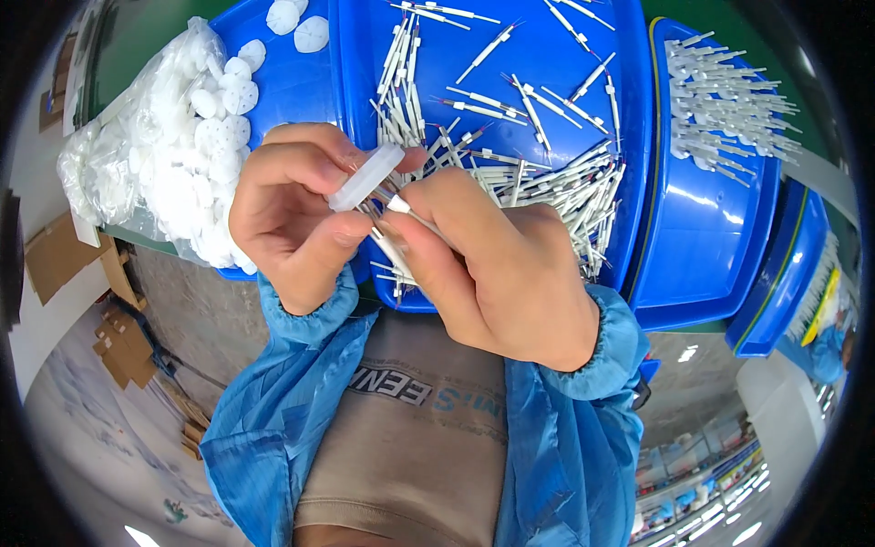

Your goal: The person assembles small white plastic components by hand, inserting metal pins into a circular plastic base.

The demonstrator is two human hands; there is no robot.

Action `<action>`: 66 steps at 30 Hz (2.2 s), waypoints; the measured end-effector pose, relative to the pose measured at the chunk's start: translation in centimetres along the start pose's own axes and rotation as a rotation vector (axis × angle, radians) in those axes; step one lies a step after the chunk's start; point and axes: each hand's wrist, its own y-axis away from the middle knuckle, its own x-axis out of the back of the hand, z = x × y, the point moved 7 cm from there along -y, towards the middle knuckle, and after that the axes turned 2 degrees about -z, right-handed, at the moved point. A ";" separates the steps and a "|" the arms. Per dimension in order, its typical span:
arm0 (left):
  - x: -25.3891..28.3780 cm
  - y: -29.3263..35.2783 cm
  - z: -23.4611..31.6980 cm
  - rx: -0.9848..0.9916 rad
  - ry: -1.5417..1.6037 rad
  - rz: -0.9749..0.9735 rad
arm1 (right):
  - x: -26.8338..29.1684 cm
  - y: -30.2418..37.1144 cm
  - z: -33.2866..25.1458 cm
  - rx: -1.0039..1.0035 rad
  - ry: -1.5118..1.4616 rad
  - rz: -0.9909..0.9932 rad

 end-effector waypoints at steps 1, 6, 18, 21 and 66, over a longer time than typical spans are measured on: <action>-0.1 -0.1 0.2 0.001 0.000 -0.001 | -0.2 0.1 0.5 -0.061 -0.105 -0.053; 0.1 0.1 1.2 -0.047 -0.084 -0.005 | -0.4 0.5 -0.1 -0.004 -0.143 -0.053; -2.2 -0.1 2.2 -0.363 -0.128 -0.320 | -0.4 1.2 0.0 0.387 0.091 0.068; -2.3 0.0 2.7 -0.427 -0.322 -0.338 | -0.4 1.7 0.7 0.344 0.069 -0.011; 2.9 0.9 0.5 -0.029 0.128 0.194 | 2.3 0.4 3.8 -0.230 0.127 0.051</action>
